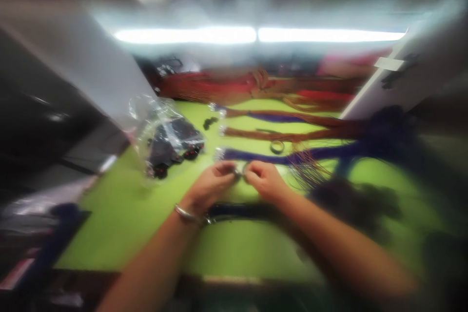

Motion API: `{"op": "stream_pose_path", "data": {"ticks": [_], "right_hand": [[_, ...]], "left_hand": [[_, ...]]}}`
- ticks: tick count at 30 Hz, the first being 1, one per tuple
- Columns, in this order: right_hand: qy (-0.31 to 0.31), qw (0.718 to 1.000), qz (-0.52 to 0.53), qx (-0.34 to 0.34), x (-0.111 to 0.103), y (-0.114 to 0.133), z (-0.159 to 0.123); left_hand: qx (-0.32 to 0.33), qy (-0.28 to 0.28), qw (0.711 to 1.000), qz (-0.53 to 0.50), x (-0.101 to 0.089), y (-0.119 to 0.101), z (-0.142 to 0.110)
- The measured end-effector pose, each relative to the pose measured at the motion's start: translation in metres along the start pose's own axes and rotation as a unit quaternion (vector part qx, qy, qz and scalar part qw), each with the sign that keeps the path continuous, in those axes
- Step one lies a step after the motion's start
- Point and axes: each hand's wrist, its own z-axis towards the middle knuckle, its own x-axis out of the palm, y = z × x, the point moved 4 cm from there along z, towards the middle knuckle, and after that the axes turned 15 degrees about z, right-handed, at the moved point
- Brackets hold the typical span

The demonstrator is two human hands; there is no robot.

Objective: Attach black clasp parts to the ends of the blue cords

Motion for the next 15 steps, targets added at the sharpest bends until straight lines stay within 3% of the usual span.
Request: {"op": "stream_pose_path", "data": {"ticks": [7,15], "right_hand": [[-0.005,0.999,-0.045,-0.008,0.0001,0.0004,-0.0007],[0.009,0.996,-0.087,0.009,0.0018,0.0017,-0.0019]], "left_hand": [[-0.003,0.052,0.998,0.022,0.0037,0.0025,-0.0001],[0.007,0.057,0.998,0.034,0.0059,0.0022,0.0004]]}}
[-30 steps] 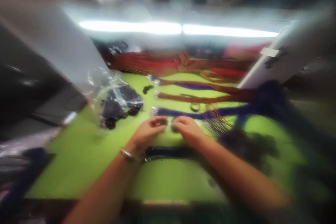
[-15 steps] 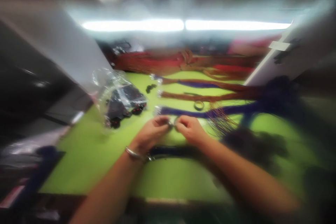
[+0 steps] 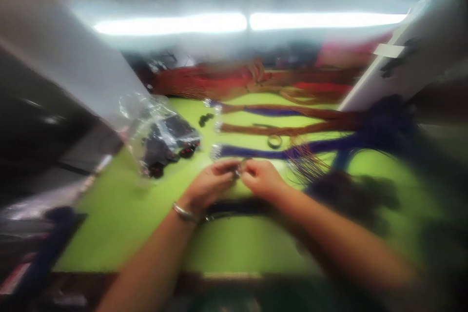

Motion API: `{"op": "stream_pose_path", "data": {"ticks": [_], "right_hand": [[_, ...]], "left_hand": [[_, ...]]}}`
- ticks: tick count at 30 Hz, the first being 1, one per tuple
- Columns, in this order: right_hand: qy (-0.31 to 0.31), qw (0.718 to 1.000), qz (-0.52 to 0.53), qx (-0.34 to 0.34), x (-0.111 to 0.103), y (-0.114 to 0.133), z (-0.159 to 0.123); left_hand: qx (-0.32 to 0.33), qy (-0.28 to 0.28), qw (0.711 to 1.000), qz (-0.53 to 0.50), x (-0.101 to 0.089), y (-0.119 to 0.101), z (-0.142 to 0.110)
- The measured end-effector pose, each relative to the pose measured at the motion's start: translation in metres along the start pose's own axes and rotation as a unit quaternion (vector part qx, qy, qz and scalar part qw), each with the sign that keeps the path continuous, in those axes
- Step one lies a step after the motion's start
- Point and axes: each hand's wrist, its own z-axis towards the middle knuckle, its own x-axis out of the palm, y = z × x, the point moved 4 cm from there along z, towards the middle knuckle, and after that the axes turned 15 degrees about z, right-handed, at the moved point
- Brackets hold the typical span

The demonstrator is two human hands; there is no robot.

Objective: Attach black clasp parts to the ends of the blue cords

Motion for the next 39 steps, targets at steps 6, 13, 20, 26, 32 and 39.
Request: {"op": "stream_pose_path", "data": {"ticks": [6,13,20,26,32,39], "right_hand": [[0.027,0.999,0.012,0.026,0.001,-0.002,0.002],[0.05,0.986,0.145,0.066,0.0,-0.002,0.006],[0.03,0.959,0.23,0.161,-0.002,-0.002,0.002],[-0.013,0.995,0.103,-0.009,-0.005,0.002,0.004],[0.032,0.99,0.131,0.045,-0.005,0.0,0.006],[0.05,0.988,0.137,0.044,-0.002,-0.003,0.007]], "left_hand": [[0.078,0.0,0.99,0.121,-0.001,-0.005,-0.002],[0.134,-0.076,0.969,0.191,0.0,-0.012,-0.005],[0.06,-0.107,0.989,0.078,-0.008,-0.001,0.002],[0.052,-0.106,0.991,0.056,-0.01,-0.001,0.003],[0.081,-0.113,0.985,0.101,-0.011,0.001,0.002],[0.096,-0.102,0.979,0.146,-0.007,-0.002,0.002]]}}
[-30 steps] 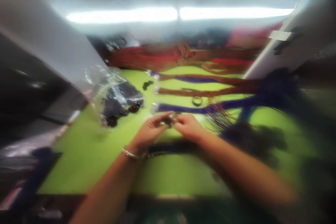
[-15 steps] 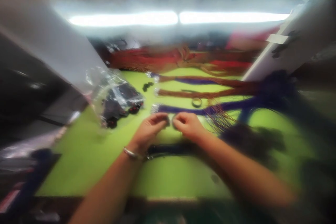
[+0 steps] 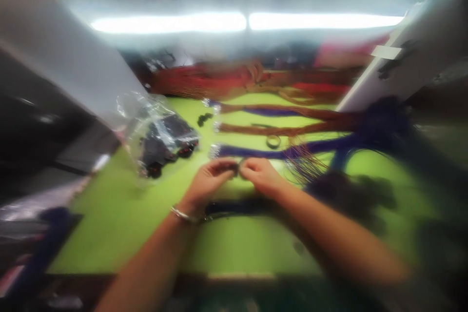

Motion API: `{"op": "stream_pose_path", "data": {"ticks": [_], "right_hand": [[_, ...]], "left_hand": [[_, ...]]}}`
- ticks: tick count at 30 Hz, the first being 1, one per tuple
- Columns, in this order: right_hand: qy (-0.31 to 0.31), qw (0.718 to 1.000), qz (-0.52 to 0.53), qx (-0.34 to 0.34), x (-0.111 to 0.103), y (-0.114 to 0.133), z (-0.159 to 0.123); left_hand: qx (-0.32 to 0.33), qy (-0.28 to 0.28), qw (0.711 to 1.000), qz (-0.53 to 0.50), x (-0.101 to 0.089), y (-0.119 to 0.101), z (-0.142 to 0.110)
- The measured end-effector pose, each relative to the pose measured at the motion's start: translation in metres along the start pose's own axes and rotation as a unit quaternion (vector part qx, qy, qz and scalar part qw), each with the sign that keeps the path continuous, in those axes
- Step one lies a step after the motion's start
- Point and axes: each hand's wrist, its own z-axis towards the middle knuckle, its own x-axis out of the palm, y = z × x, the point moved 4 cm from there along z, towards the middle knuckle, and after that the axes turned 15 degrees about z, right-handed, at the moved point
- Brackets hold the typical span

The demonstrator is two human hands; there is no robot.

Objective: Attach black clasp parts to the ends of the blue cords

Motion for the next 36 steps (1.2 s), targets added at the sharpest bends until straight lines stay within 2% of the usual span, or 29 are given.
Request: {"op": "stream_pose_path", "data": {"ticks": [3,8,12,15,17,21,26,29,32,36], "right_hand": [[-0.002,1.0,-0.01,-0.011,0.001,-0.004,0.001],[0.004,0.999,-0.035,-0.027,0.003,-0.008,0.0],[0.054,0.992,-0.114,-0.006,-0.004,0.0,0.002],[0.046,0.978,-0.204,-0.015,-0.016,0.016,0.019],[0.026,0.957,-0.286,-0.029,-0.019,0.026,0.038],[0.019,0.925,-0.378,-0.01,-0.006,0.025,0.078],[-0.01,0.916,-0.4,0.02,0.009,0.005,0.103],[-0.005,0.93,-0.368,0.008,0.006,0.0,0.107],[-0.005,0.945,-0.326,-0.011,-0.001,0.002,0.108],[-0.024,0.947,-0.316,-0.05,-0.006,0.016,0.105]], "left_hand": [[-0.016,0.011,1.0,-0.004,0.002,0.005,0.002],[-0.007,0.032,0.999,-0.001,0.003,0.008,0.002],[-0.031,0.105,0.994,0.022,0.001,0.009,0.0],[-0.014,0.137,0.989,0.061,-0.001,0.011,-0.001],[0.004,0.148,0.985,0.083,-0.001,0.012,-0.001],[0.012,0.175,0.979,0.105,0.004,0.014,-0.002],[0.012,0.183,0.976,0.119,0.006,0.014,-0.001],[0.016,0.179,0.977,0.118,0.005,0.012,0.0],[0.015,0.174,0.979,0.108,0.003,0.012,0.0],[0.012,0.151,0.985,0.083,-0.001,0.013,0.001]]}}
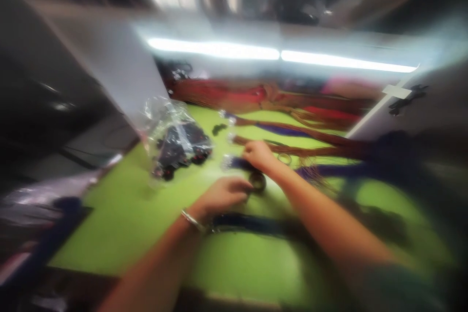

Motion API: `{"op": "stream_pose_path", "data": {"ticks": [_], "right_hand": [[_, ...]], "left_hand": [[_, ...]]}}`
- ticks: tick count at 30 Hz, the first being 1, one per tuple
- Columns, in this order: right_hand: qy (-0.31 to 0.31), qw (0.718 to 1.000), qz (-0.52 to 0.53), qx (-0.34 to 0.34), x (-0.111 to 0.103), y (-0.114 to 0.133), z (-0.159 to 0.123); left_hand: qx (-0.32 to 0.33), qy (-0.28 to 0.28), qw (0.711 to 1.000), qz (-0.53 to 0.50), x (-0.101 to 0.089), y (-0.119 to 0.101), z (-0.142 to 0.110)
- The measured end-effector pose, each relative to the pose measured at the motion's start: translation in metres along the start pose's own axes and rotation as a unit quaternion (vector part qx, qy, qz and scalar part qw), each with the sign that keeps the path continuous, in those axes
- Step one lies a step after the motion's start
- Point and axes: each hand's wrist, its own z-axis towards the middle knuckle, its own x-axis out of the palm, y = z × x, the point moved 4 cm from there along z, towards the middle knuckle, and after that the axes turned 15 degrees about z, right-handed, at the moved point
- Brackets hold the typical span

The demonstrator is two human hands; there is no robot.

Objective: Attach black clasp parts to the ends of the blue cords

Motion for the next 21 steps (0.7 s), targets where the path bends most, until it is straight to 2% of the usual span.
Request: {"op": "stream_pose_path", "data": {"ticks": [4,8,10,13,16,21], "right_hand": [[-0.019,0.997,0.061,-0.039,-0.013,0.016,-0.019],[-0.053,0.979,0.177,-0.089,-0.025,0.028,-0.056],[-0.042,0.968,0.237,-0.077,-0.023,0.027,-0.073],[-0.021,0.958,0.285,-0.012,-0.015,0.015,-0.09],[-0.029,0.961,0.276,0.015,-0.008,0.003,-0.097],[-0.065,0.988,0.112,-0.078,-0.008,0.006,-0.099]], "left_hand": [[-0.011,-0.071,0.995,-0.062,-0.008,0.001,0.0],[-0.02,-0.116,0.981,-0.153,-0.01,-0.003,-0.001],[-0.026,-0.119,0.973,-0.198,-0.009,-0.007,-0.001],[-0.05,-0.119,0.962,-0.24,-0.005,-0.01,-0.001],[-0.074,-0.12,0.952,-0.273,-0.004,-0.007,0.0],[-0.103,-0.105,0.933,-0.328,-0.003,0.002,0.003]]}}
